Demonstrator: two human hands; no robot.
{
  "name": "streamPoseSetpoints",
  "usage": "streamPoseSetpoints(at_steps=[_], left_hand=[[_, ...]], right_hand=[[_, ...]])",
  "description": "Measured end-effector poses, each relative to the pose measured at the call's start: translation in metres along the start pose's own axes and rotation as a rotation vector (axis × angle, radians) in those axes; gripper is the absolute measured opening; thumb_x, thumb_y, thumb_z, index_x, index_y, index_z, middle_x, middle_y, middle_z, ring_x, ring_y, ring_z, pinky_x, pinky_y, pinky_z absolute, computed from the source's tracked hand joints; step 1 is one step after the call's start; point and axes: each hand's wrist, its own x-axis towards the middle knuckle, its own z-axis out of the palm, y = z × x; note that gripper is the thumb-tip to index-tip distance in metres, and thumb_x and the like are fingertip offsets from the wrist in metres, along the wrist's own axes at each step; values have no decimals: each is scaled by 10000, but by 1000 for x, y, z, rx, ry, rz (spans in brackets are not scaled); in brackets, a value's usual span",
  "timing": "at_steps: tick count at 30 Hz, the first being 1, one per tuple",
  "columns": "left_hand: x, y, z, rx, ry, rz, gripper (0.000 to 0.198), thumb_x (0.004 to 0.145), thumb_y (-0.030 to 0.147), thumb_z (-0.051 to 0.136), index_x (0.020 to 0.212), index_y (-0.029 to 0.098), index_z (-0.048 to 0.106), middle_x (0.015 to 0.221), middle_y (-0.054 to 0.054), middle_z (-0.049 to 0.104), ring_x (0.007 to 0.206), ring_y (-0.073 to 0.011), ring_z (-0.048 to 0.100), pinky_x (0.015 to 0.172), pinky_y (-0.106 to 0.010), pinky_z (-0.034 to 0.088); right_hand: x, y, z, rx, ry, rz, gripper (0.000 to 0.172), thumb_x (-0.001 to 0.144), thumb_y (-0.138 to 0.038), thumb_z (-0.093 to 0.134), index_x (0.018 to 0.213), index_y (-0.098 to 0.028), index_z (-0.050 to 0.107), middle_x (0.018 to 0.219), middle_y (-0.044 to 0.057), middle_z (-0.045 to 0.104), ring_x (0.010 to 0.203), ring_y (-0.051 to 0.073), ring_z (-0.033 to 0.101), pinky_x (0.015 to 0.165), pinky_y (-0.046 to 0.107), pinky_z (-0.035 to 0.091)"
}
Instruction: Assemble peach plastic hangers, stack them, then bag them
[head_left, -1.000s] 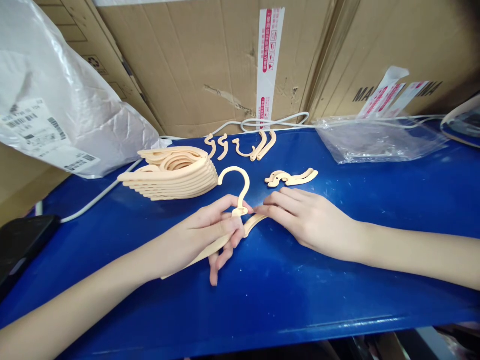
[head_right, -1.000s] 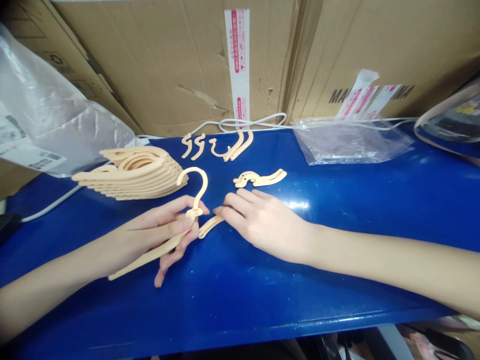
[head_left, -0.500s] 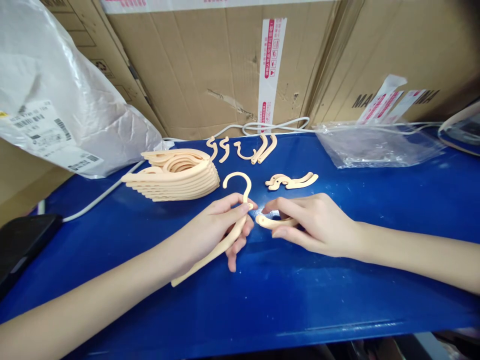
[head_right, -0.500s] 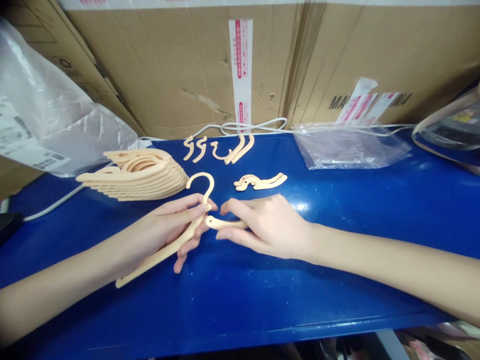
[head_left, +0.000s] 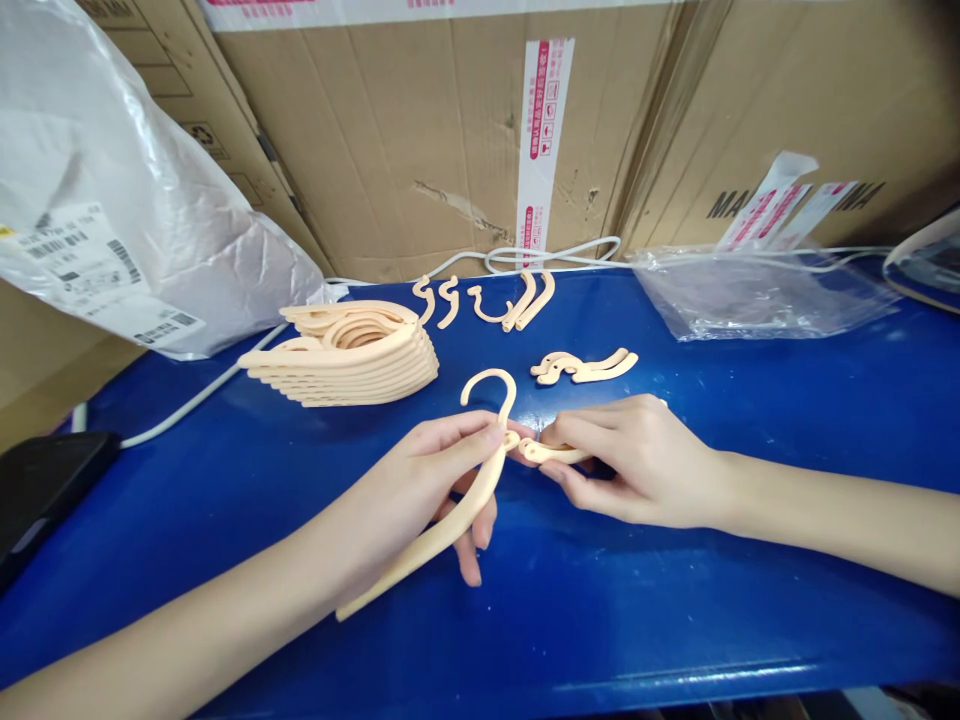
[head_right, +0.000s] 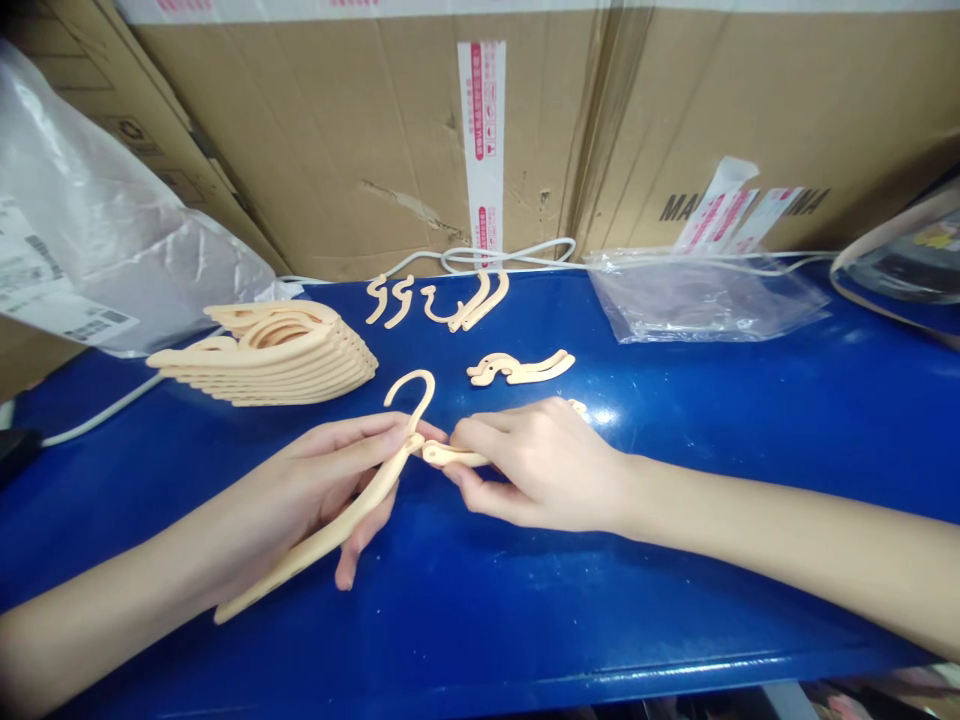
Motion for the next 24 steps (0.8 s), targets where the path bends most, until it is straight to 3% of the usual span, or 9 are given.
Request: streamPoseSetpoints(at_steps=[5, 13, 24], left_hand=[[1, 0, -2, -10, -36, -9, 305, 988, 389, 473, 1150, 168, 608, 478, 18, 588, 357, -94, 546, 376, -152, 501], [3, -1, -4, -19, -58, 7, 320, 973, 358, 523, 1213, 161, 600, 519, 12, 597, 426, -99, 577, 420, -188, 550], [2, 3, -8, -64, -78, -27, 247, 908, 344, 637, 1086, 175, 663, 576, 4, 627, 476, -108, 609, 423, -206, 570]], right_hand=[[-1, 1, -1, -40, -1, -35, 229, 976, -328, 485, 908, -175, 642, 729, 1, 683, 580, 103, 595, 503, 251, 330], [-1, 1, 0, -128, 44, -76, 280, 988, -348, 485, 900, -168, 680, 684, -8, 651, 578, 100, 598, 523, 239, 369], [-2, -5, 1, -328, 153, -136, 271, 971, -354, 518, 849, -154, 654, 637, -18, 625, 572, 108, 587, 541, 244, 415]])
